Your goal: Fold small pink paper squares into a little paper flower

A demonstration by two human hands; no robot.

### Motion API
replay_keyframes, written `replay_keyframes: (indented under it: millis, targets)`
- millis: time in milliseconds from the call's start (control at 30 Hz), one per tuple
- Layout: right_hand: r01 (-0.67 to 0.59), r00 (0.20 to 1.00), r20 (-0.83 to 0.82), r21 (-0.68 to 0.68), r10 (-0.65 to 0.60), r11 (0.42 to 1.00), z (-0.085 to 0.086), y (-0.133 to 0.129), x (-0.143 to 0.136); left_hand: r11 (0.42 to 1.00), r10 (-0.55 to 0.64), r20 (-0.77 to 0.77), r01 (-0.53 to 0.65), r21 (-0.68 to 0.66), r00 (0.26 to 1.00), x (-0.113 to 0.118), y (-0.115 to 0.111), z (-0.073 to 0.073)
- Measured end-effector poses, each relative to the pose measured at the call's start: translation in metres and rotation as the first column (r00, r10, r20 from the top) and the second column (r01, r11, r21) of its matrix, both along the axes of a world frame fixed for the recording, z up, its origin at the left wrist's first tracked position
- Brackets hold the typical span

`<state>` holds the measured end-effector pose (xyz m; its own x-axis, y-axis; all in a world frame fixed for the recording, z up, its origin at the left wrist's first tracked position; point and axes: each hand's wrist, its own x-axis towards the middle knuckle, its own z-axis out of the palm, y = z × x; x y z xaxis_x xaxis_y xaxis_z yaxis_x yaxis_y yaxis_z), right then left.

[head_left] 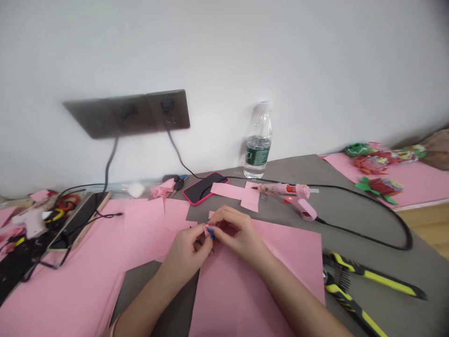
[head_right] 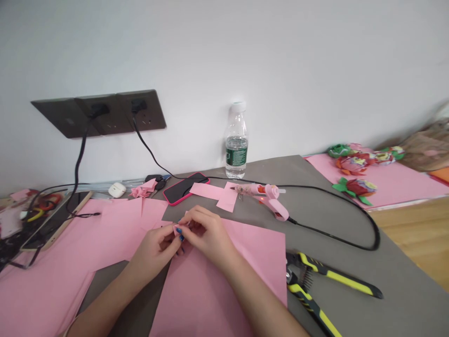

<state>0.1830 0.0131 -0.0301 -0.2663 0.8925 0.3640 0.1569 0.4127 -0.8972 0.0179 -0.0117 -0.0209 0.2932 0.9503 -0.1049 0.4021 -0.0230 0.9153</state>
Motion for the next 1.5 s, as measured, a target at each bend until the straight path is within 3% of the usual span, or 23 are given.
replay_keyframes:
  millis: [333,567,833,1067,1500]
  targets:
    - [0.006,0.997,-0.071,-0.005,-0.007,1.000,-0.009,0.004,0.001,0.999,-0.002,0.079,0.006,-0.045,0.997,-0.001,0.000,0.001]
    - [-0.006,0.998,-0.068,0.004,0.006,1.000,-0.005,0.003,0.002,0.999,-0.001,0.067,0.004,-0.048,0.998,-0.001,0.001,0.000]
    - [-0.042,0.998,0.037,0.035,0.040,0.999,0.001,-0.005,0.000,1.000,0.007,0.026,-0.007,-0.021,1.000,-0.001,0.000,-0.003]
    - [-0.034,0.993,0.116,0.109,0.021,0.994,0.003,-0.006,-0.002,0.997,0.018,0.092,-0.011,-0.072,0.996,0.001,0.001,0.002]
    - [0.043,0.999,-0.028,-0.019,-0.044,0.999,0.000,-0.006,-0.002,0.994,0.091,0.142,-0.081,-0.079,0.986,0.000,0.001,0.002]
